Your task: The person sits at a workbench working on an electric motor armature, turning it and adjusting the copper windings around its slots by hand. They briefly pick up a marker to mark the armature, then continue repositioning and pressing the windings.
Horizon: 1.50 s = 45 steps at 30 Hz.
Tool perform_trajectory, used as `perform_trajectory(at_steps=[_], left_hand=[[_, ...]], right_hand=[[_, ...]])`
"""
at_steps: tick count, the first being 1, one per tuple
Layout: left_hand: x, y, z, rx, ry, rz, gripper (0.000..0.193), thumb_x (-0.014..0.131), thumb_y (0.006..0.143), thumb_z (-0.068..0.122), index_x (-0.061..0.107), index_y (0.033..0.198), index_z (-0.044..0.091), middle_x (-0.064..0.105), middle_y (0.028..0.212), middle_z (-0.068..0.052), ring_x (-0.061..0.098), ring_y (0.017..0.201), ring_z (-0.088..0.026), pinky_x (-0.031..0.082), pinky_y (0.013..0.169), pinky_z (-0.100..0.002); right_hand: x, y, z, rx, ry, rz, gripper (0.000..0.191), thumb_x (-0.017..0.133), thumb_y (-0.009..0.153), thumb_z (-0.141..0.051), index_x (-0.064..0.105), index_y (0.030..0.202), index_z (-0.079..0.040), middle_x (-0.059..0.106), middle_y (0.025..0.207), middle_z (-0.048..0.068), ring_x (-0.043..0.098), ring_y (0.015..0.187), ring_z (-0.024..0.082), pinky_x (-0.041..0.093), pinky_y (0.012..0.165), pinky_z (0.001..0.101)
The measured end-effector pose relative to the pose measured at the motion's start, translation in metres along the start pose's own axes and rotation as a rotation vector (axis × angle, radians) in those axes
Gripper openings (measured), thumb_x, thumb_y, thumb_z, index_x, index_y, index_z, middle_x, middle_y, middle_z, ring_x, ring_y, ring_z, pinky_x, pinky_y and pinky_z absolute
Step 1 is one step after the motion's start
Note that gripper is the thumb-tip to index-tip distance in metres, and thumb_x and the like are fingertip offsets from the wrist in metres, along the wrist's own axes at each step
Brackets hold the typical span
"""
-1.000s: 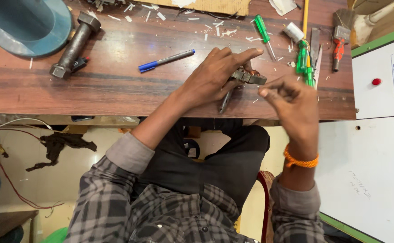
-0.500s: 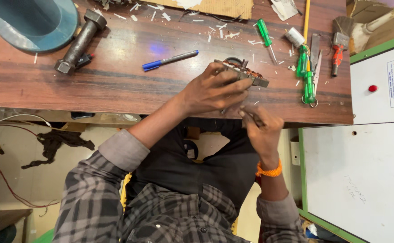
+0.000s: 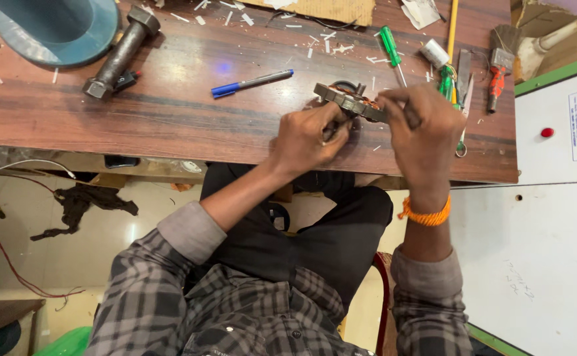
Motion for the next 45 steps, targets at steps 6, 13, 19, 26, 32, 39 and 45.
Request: perform_trajectory(at_steps=[6, 13, 19, 26, 32, 39, 45], left_hand=[[0.009, -0.006, 0.008, -0.079, 0.0, 0.083, 0.018, 0.077, 0.087, 0.014, 0.06, 0.087, 0.008, 0.066, 0.071, -0.008, 0.068, 0.063, -0.025, 0.052, 0.057, -0.039], [0.013, -0.008, 0.008, -0.069, 0.055, 0.101, 0.018, 0.076, 0.087, 0.012, 0.059, 0.085, 0.007, 0.064, 0.067, -0.007, 0.067, 0.058, -0.025, 0.05, 0.053, -0.039], [0.008, -0.007, 0.021, 0.081, 0.217, 0.052, 0.015, 0.079, 0.095, 0.016, 0.066, 0.098, 0.01, 0.065, 0.082, -0.005, 0.066, 0.073, -0.021, 0.053, 0.064, -0.036], [0.002, 0.028, 0.02, 0.504, 0.218, -0.173, 0.081, 0.076, 0.093, 0.019, 0.031, 0.16, 0.024, 0.062, 0.127, -0.004, 0.059, 0.116, -0.025, 0.042, 0.106, -0.041], [0.012, 0.044, -0.006, 0.269, 0.102, -0.48, 0.091, 0.078, 0.093, 0.009, 0.025, 0.166, 0.022, 0.065, 0.105, -0.002, 0.059, 0.099, -0.024, 0.046, 0.099, -0.041], [0.009, 0.046, -0.002, 0.269, 0.003, -0.431, 0.089, 0.076, 0.091, 0.01, 0.027, 0.164, 0.025, 0.067, 0.114, 0.001, 0.06, 0.103, -0.022, 0.046, 0.1, -0.042], [0.007, 0.039, -0.005, 0.47, 0.249, -0.507, 0.07, 0.072, 0.088, 0.017, 0.048, 0.152, 0.033, 0.055, 0.136, -0.003, 0.055, 0.12, -0.026, 0.046, 0.105, -0.039]], right_hand=[[0.023, 0.017, 0.045, 0.274, 0.302, -0.226, 0.008, 0.081, 0.096, -0.004, 0.076, 0.102, -0.002, 0.06, 0.067, 0.001, 0.045, 0.059, 0.002, 0.033, 0.053, 0.0239], [0.032, 0.026, 0.073, 0.288, 0.38, -0.249, 0.008, 0.082, 0.096, -0.005, 0.077, 0.1, -0.001, 0.052, 0.069, -0.008, 0.038, 0.062, 0.0, 0.026, 0.054, 0.0229], [0.059, 0.027, 0.099, 0.417, 0.286, -0.233, 0.008, 0.081, 0.092, -0.009, 0.079, 0.096, -0.002, 0.048, 0.061, -0.011, 0.037, 0.057, 0.0, 0.026, 0.051, 0.0241], [0.035, 0.003, 0.117, 0.491, 0.424, -0.155, 0.01, 0.079, 0.091, -0.009, 0.076, 0.098, -0.002, 0.059, 0.076, -0.011, 0.049, 0.069, -0.002, 0.037, 0.061, 0.02], [-0.019, -0.029, 0.085, 0.67, 0.545, -0.165, 0.008, 0.076, 0.094, -0.007, 0.075, 0.098, 0.0, 0.065, 0.082, -0.007, 0.05, 0.069, 0.002, 0.035, 0.059, 0.0211], [0.016, -0.065, 0.038, 0.523, 0.263, -0.289, 0.01, 0.081, 0.09, -0.01, 0.078, 0.099, -0.004, 0.051, 0.063, 0.007, 0.043, 0.059, 0.011, 0.034, 0.052, 0.0284], [0.047, -0.082, 0.014, 0.115, 0.117, -0.121, 0.008, 0.072, 0.092, -0.001, 0.07, 0.099, -0.004, 0.068, 0.083, 0.013, 0.066, 0.07, 0.031, 0.049, 0.062, 0.0385]])
Point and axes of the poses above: each hand's wrist, its own y-axis towards the middle knuckle, its own x-axis out of the palm, z = x × y, the point moved 5 cm from there along y, towards the middle knuckle
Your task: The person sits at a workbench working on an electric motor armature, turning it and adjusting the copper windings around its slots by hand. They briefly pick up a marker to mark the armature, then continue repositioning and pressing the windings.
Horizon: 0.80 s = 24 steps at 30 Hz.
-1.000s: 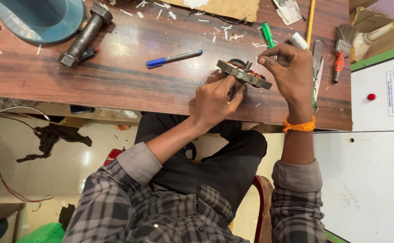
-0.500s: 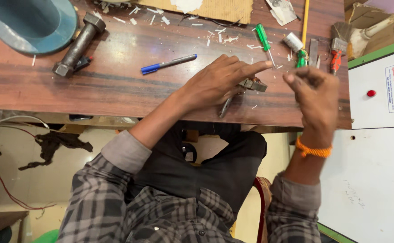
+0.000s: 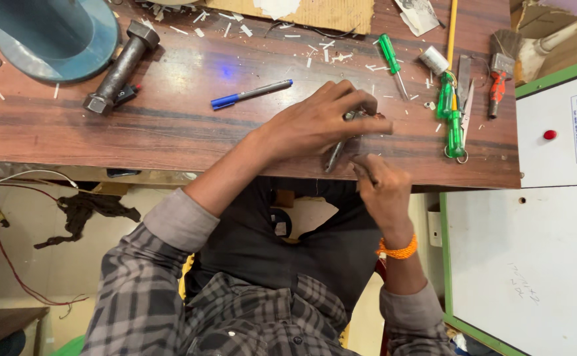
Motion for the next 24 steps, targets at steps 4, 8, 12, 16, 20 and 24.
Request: perform_trajectory(at_steps=[4, 8, 12, 16, 20, 24], left_hand=[[0.002, -0.011, 0.007, 0.182, 0.215, 0.158, 0.034, 0.069, 0.092, 0.027, 0.062, 0.125, 0.031, 0.052, 0.145, -0.002, 0.051, 0.129, -0.023, 0.043, 0.108, -0.04], [0.015, -0.021, 0.014, 0.209, 0.434, 0.243, 0.016, 0.069, 0.098, 0.031, 0.071, 0.112, 0.023, 0.052, 0.147, 0.005, 0.045, 0.135, -0.018, 0.039, 0.115, -0.039], [0.014, -0.033, 0.027, 0.118, 0.323, 0.36, 0.016, 0.078, 0.102, 0.029, 0.072, 0.102, 0.015, 0.058, 0.128, 0.003, 0.055, 0.112, -0.017, 0.047, 0.095, -0.037], [0.007, -0.035, 0.035, -0.188, 0.016, 0.398, 0.016, 0.082, 0.093, 0.02, 0.072, 0.101, 0.011, 0.061, 0.113, -0.004, 0.067, 0.089, -0.017, 0.056, 0.075, -0.035], [0.0, -0.033, 0.047, -0.474, -0.148, 0.601, 0.015, 0.081, 0.091, 0.017, 0.069, 0.097, 0.009, 0.059, 0.116, -0.01, 0.071, 0.086, -0.024, 0.058, 0.067, -0.037], [0.004, -0.028, 0.049, -0.641, -0.216, 0.636, 0.014, 0.078, 0.088, 0.015, 0.066, 0.092, 0.008, 0.064, 0.093, -0.011, 0.07, 0.073, -0.026, 0.055, 0.061, -0.038]], right_hand=[[-0.002, -0.011, -0.009, 0.015, 0.063, 0.037, 0.009, 0.074, 0.092, 0.001, 0.07, 0.099, -0.003, 0.069, 0.085, 0.013, 0.067, 0.07, 0.025, 0.05, 0.063, 0.0357], [-0.031, -0.009, -0.024, 0.083, 0.081, 0.021, 0.014, 0.078, 0.089, 0.0, 0.075, 0.101, -0.004, 0.067, 0.079, 0.009, 0.06, 0.063, 0.017, 0.047, 0.058, 0.0315], [-0.065, 0.006, -0.042, 0.03, 0.039, -0.046, 0.018, 0.081, 0.084, -0.003, 0.075, 0.101, -0.005, 0.065, 0.079, 0.006, 0.058, 0.062, 0.014, 0.044, 0.056, 0.0292], [-0.071, 0.032, -0.047, 0.003, -0.074, 0.014, 0.014, 0.081, 0.09, 0.0, 0.074, 0.101, -0.005, 0.058, 0.08, 0.008, 0.051, 0.065, 0.016, 0.039, 0.06, 0.0333], [-0.057, 0.07, -0.034, -0.017, -0.065, 0.05, 0.012, 0.083, 0.093, -0.002, 0.075, 0.101, -0.005, 0.058, 0.076, 0.007, 0.049, 0.064, 0.016, 0.036, 0.058, 0.034], [-0.041, 0.095, -0.013, 0.058, 0.022, 0.004, 0.009, 0.082, 0.093, -0.002, 0.076, 0.1, -0.003, 0.061, 0.075, 0.005, 0.048, 0.063, 0.008, 0.037, 0.056, 0.0279]])
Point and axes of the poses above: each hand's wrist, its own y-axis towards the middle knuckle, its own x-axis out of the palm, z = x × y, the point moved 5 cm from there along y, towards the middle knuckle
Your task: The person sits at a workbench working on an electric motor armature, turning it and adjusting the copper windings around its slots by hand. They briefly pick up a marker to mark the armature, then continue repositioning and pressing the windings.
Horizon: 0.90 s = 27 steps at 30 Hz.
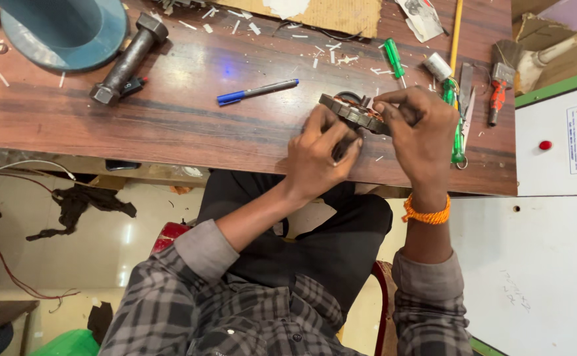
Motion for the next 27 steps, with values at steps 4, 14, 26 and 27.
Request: perform_trajectory(at_steps=[4, 14, 26, 27], left_hand=[[0.006, 0.001, -0.001, -0.012, 0.001, 0.022, 0.014, 0.075, 0.09, 0.013, 0.062, 0.093, 0.009, 0.07, 0.079, -0.007, 0.071, 0.069, -0.026, 0.054, 0.06, -0.038], [0.014, -0.005, -0.01, -0.06, -0.053, 0.011, 0.01, 0.072, 0.09, 0.013, 0.063, 0.089, 0.008, 0.07, 0.075, -0.007, 0.071, 0.065, -0.024, 0.054, 0.058, -0.036], [0.001, -0.003, 0.01, 0.463, 0.288, 0.016, 0.037, 0.081, 0.081, 0.016, 0.069, 0.116, 0.02, 0.066, 0.103, -0.002, 0.061, 0.096, -0.025, 0.048, 0.087, -0.043], [0.003, 0.002, 0.009, 0.528, 0.261, -0.043, 0.047, 0.081, 0.083, 0.02, 0.062, 0.126, 0.022, 0.064, 0.111, -0.003, 0.059, 0.104, -0.026, 0.046, 0.092, -0.043]], right_hand=[[0.009, 0.009, 0.029, 0.233, 0.21, -0.146, 0.006, 0.079, 0.097, -0.005, 0.077, 0.101, -0.001, 0.059, 0.07, -0.001, 0.04, 0.06, 0.001, 0.029, 0.052, 0.0232], [0.01, 0.01, 0.05, 0.196, 0.352, -0.116, 0.008, 0.077, 0.097, -0.004, 0.075, 0.102, 0.002, 0.069, 0.085, -0.004, 0.052, 0.072, -0.002, 0.038, 0.06, 0.0176], [0.023, -0.001, 0.101, 0.301, 0.365, -0.039, 0.008, 0.078, 0.096, -0.006, 0.077, 0.101, 0.001, 0.063, 0.081, -0.007, 0.051, 0.073, 0.0, 0.038, 0.064, 0.0205], [0.02, -0.006, 0.101, 0.271, 0.423, -0.032, 0.008, 0.076, 0.097, -0.005, 0.076, 0.102, 0.001, 0.069, 0.086, -0.007, 0.057, 0.077, 0.0, 0.044, 0.068, 0.0191]])
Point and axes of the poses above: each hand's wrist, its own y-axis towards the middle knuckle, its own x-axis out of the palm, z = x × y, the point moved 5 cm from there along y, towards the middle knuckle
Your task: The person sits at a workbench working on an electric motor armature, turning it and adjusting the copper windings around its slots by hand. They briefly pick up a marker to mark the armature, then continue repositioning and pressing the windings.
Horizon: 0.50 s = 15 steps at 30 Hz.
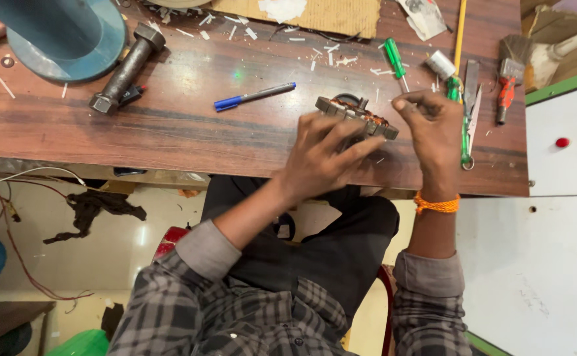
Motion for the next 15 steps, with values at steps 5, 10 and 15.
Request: perform_trajectory(at_steps=[5, 10, 15], left_hand=[[0.022, 0.027, -0.036, 0.206, -0.1, -0.338, 0.082, 0.078, 0.093, 0.019, 0.033, 0.16, 0.03, 0.064, 0.126, -0.003, 0.059, 0.111, -0.023, 0.047, 0.105, -0.04], [0.018, 0.031, -0.045, 0.002, -0.399, -0.45, 0.088, 0.077, 0.092, 0.012, 0.027, 0.163, 0.025, 0.069, 0.123, 0.002, 0.058, 0.103, -0.022, 0.047, 0.101, -0.039], [0.015, 0.04, -0.045, -0.011, -0.403, -0.536, 0.091, 0.078, 0.088, 0.008, 0.029, 0.163, 0.021, 0.069, 0.122, 0.003, 0.056, 0.105, -0.025, 0.045, 0.101, -0.041]], right_hand=[[-0.027, -0.029, -0.017, 0.154, 0.11, 0.08, 0.008, 0.077, 0.099, -0.005, 0.075, 0.101, 0.002, 0.063, 0.083, -0.003, 0.046, 0.073, 0.004, 0.033, 0.063, 0.0222], [-0.019, -0.064, -0.055, 0.107, 0.04, 0.038, 0.007, 0.076, 0.094, -0.002, 0.074, 0.099, 0.002, 0.074, 0.091, -0.001, 0.059, 0.078, 0.002, 0.046, 0.07, 0.0197], [0.013, -0.089, -0.06, -0.012, -0.402, -0.001, 0.01, 0.083, 0.089, -0.007, 0.078, 0.097, -0.003, 0.068, 0.07, 0.008, 0.057, 0.057, 0.016, 0.043, 0.054, 0.0294]])
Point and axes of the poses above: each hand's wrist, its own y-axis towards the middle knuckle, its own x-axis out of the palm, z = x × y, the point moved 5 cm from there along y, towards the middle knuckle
